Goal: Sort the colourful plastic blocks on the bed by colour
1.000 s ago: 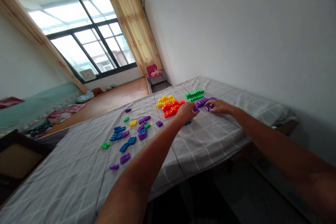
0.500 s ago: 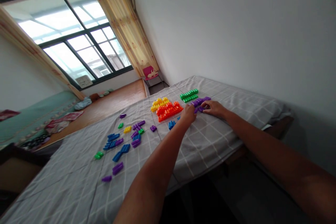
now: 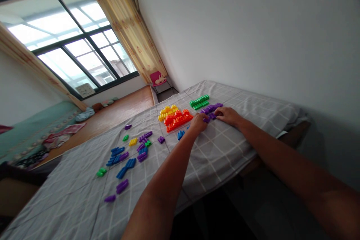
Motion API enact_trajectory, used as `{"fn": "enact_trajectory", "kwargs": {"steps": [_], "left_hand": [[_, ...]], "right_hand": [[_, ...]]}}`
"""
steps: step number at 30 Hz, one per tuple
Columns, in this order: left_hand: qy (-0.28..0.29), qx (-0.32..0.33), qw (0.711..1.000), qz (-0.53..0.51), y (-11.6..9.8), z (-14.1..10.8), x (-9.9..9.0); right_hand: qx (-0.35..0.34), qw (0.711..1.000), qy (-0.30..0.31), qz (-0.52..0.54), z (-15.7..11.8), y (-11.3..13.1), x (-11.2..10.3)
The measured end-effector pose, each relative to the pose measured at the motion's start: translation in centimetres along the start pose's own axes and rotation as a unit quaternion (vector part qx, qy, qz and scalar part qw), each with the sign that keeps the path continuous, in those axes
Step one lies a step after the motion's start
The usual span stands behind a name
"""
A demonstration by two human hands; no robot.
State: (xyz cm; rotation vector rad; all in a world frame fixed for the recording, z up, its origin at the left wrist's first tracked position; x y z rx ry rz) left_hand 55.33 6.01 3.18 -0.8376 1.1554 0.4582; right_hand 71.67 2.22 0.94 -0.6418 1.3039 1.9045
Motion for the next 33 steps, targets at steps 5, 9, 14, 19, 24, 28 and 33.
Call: {"fn": "enact_trajectory", "kwargs": {"steps": [5,9,14,19,24,28,33], "left_hand": [[-0.017,-0.016,1.000,0.019,-0.3,0.6,0.3],[-0.012,-0.022,0.999,0.040,-0.8,1.5,0.4],[-0.010,-0.031,0.998,0.055,-1.0,2.0,0.5],[-0.004,-0.038,0.998,0.051,-1.5,1.3,0.0],[-0.043,-0.027,0.997,0.049,-1.1,-0.9,-3.6],[-0.087,-0.021,0.994,0.066,1.9,-4.4,-7.9],[-0.095,-0.089,0.985,0.113,10.5,-11.4,-13.0]], "right_hand": [[-0.004,1.000,-0.002,-0.013,-0.1,-0.2,-0.1],[-0.001,1.000,-0.004,-0.023,-0.1,-0.6,-0.2],[-0.014,0.999,-0.007,-0.037,0.0,-0.5,-0.3],[-0.018,0.999,-0.015,-0.027,0.1,-0.5,-0.5],[-0.003,0.997,-0.070,-0.031,-0.2,-1.2,-1.4],[0.009,0.993,-0.105,-0.044,-0.8,-1.9,-1.9],[0.034,0.992,-0.106,-0.067,-0.8,-2.9,-1.8]]}}
Point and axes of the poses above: each hand's wrist, its own z-axis towards the middle knuckle, its own x-axis out of the palm, y = z × x, the point moved 6 cm from there along z, towards the middle knuckle
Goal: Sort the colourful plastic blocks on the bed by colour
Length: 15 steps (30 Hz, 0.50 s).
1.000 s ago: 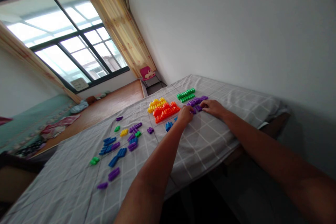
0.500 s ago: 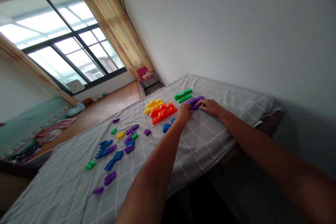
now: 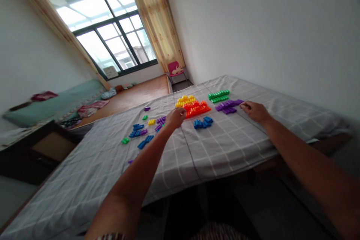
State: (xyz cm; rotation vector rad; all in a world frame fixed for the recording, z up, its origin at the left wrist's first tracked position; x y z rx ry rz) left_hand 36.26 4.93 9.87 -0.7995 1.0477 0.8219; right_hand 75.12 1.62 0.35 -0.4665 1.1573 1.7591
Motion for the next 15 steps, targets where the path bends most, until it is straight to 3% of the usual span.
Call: {"fn": "enact_trajectory", "kwargs": {"steps": [5,8,10,12,15], "left_hand": [[0.038,-0.126,0.991,0.026,13.0,-6.1,-2.2],[0.049,-0.153,0.987,-0.006,18.3,-9.6,-2.5],[0.061,-0.144,0.987,-0.042,20.2,-11.3,-2.1],[0.081,-0.119,0.986,-0.086,20.9,-12.5,-1.5],[0.079,-0.101,0.983,-0.132,20.9,-13.5,-0.8]], "right_hand": [[0.042,0.998,-0.026,-0.031,-0.2,-0.5,-0.7],[0.037,0.995,-0.074,-0.049,-0.5,1.1,-1.7],[-0.005,0.993,-0.108,-0.046,-0.7,4.0,-2.1],[-0.066,0.991,-0.111,-0.027,-1.1,8.5,-1.6],[-0.146,0.988,-0.031,0.035,-2.1,17.1,1.2]]}}
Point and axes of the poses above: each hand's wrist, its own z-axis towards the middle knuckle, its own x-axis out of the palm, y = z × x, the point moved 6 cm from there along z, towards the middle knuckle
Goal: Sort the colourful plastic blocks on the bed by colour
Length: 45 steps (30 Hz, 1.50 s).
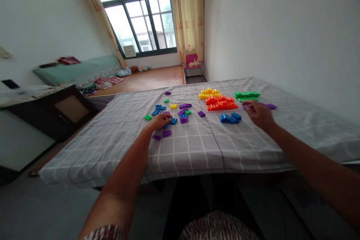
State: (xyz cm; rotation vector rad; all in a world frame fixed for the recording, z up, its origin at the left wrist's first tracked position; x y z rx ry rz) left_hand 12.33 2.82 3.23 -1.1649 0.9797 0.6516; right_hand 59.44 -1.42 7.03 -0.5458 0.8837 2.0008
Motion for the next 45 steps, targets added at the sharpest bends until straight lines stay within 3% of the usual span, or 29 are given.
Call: {"fn": "enact_trajectory", "kwargs": {"steps": [3,6,9,12,15,18,22,25,30,34,38,45], "left_hand": [[-0.046,-0.010,0.998,-0.036,0.0,-0.7,0.1],[-0.093,-0.024,0.994,-0.054,0.3,-1.5,-0.3],[-0.118,-0.035,0.991,-0.056,1.0,-2.3,-0.9],[-0.131,-0.032,0.988,-0.077,1.4,-2.9,-1.6],[-0.106,-0.022,0.983,-0.149,0.9,-3.2,-1.6],[0.001,0.021,0.980,-0.200,-0.9,-3.5,-1.0],[0.151,0.092,0.971,-0.159,-3.8,-4.6,-1.2],[0.198,0.094,0.970,-0.105,-4.8,-5.6,-2.2],[0.203,0.089,0.974,-0.041,-5.8,-6.9,-2.4],[0.160,0.108,0.981,-0.001,-7.0,-6.6,-1.0],[0.107,0.093,0.989,0.047,-7.9,-5.7,0.1],[0.214,0.074,0.973,0.039,-8.8,-5.8,0.7]], "right_hand": [[-0.068,0.988,0.114,0.081,0.6,8.9,5.0],[-0.154,0.958,0.204,0.128,0.3,16.5,9.8],[-0.205,0.941,0.249,0.102,0.0,21.1,13.7],[-0.231,0.933,0.273,0.033,0.0,23.2,16.3],[-0.236,0.928,0.288,0.001,0.1,23.8,16.9],[-0.236,0.933,0.272,0.018,-0.2,24.2,15.9],[-0.265,0.909,0.311,0.081,-1.8,24.7,14.7],[-0.254,0.894,0.343,0.136,-2.7,24.5,14.5],[-0.191,0.923,0.318,0.098,-2.7,24.1,15.1],[-0.249,0.905,0.333,0.090,-3.2,24.7,15.3],[-0.268,0.893,0.337,0.128,-2.9,23.3,15.0],[-0.217,0.899,0.359,0.125,-3.1,20.6,13.4]]}}
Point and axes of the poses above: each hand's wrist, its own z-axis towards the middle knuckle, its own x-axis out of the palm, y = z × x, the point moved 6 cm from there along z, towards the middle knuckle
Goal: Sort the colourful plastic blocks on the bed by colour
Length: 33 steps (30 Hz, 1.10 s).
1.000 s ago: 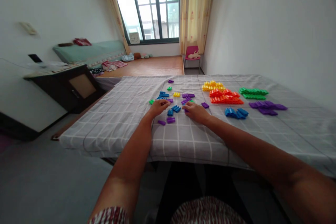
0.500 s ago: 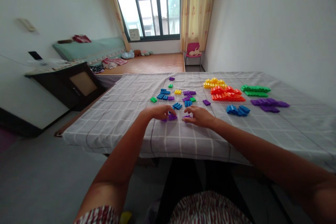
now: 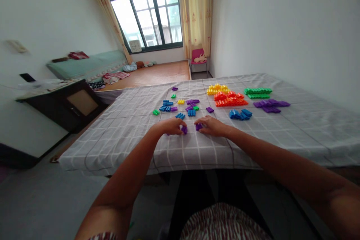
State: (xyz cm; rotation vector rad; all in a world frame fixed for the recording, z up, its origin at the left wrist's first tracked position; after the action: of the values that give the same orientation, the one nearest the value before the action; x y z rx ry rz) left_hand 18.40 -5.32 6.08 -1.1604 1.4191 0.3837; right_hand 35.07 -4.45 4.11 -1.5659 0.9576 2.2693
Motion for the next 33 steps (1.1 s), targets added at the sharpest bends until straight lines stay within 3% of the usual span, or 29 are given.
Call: {"fn": "enact_trajectory", "kwargs": {"steps": [4,8,11,14,17,21,24,27,30,33], "left_hand": [[-0.015,-0.011,0.998,0.055,-0.4,0.0,-0.1],[-0.074,-0.017,0.995,0.065,-0.9,1.0,-1.3],[-0.133,0.004,0.989,0.068,-2.5,3.0,-2.9],[-0.178,0.030,0.982,0.051,-5.4,6.1,-3.8],[-0.202,0.073,0.977,0.000,-9.2,10.3,-3.4],[-0.184,0.124,0.975,-0.030,-15.1,16.5,-1.6],[-0.181,0.136,0.974,-0.007,-19.8,20.4,-0.2],[-0.193,0.166,0.967,0.019,-23.9,23.5,1.0],[-0.210,0.186,0.959,0.039,-26.4,26.3,2.3],[-0.223,0.174,0.957,0.069,-27.2,28.6,3.4]], "right_hand": [[0.007,0.999,-0.034,0.023,-1.8,0.0,-1.7],[0.022,0.994,-0.095,0.046,-4.1,-2.4,-5.9],[0.087,0.980,-0.162,0.072,-7.5,-7.4,-10.9],[0.185,0.950,-0.230,0.102,-13.1,-13.9,-15.4],[0.277,0.922,-0.253,0.098,-19.5,-19.9,-17.7],[0.335,0.917,-0.215,0.018,-24.8,-24.8,-17.4],[0.317,0.928,-0.193,-0.032,-25.4,-26.2,-16.3],[0.280,0.932,-0.228,-0.029,-25.0,-26.6,-15.6],[0.267,0.919,-0.289,-0.035,-25.0,-26.7,-15.3],[0.278,0.907,-0.308,-0.069,-25.3,-26.9,-15.1]]}}
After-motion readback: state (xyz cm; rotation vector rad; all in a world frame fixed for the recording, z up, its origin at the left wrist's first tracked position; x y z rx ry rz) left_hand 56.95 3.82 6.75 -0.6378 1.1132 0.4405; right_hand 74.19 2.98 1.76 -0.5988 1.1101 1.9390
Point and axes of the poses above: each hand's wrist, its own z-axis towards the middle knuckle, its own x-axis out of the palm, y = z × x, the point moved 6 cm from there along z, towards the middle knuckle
